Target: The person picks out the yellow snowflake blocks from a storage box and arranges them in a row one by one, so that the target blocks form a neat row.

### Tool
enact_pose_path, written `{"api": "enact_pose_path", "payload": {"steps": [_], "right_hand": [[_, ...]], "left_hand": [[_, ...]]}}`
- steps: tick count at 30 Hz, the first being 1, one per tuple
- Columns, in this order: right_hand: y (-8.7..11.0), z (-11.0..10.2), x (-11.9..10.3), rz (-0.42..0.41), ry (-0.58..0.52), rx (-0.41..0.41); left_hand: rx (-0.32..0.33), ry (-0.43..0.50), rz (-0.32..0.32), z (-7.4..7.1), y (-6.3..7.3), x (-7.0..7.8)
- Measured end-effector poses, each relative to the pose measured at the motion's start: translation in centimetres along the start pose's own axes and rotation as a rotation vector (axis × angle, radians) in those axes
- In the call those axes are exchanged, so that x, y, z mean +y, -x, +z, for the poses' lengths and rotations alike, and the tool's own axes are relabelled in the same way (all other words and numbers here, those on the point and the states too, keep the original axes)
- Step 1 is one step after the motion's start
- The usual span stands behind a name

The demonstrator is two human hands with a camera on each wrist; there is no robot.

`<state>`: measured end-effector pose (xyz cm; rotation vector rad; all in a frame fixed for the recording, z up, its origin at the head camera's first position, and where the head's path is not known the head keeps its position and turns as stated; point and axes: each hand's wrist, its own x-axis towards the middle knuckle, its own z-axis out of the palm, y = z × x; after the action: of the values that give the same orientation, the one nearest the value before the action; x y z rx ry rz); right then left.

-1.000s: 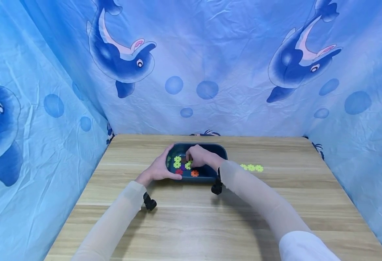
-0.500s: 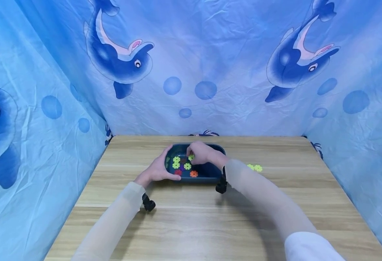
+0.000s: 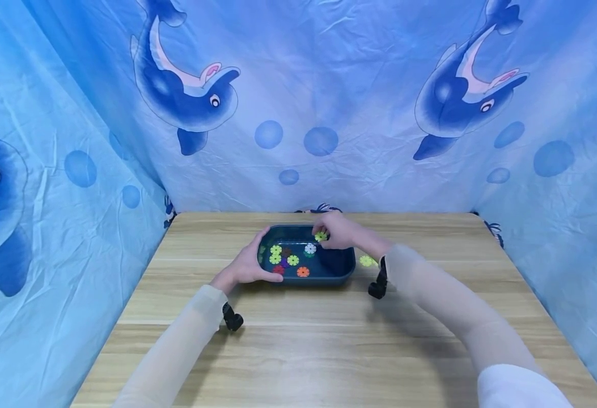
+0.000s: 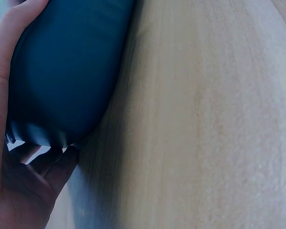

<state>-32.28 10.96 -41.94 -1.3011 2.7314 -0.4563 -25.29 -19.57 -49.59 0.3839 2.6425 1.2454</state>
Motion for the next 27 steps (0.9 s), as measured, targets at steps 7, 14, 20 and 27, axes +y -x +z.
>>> {"api": "enact_pose_path", "payload": {"steps": [7,14,20,27], "right_hand": [[2.4,-1.1,1.3,0.053,-0.008,0.032],[4.8,-1.9,2.6,0.132,-0.060,0.058],[6.6,-2.5,4.1,0.180,-0.094,0.071],[8.7,-2.8,5.7,0.206,-0.077,0.104]], "left_hand": [[0.000,-0.002,-0.003,0.0,0.0,0.0],[-0.004,-0.001,-0.012,0.0,0.1,0.1],[-0.004,-0.001,-0.014,0.0,0.1,-0.1],[-0.005,-0.003,0.004,-0.1,0.0,-0.2]]}}
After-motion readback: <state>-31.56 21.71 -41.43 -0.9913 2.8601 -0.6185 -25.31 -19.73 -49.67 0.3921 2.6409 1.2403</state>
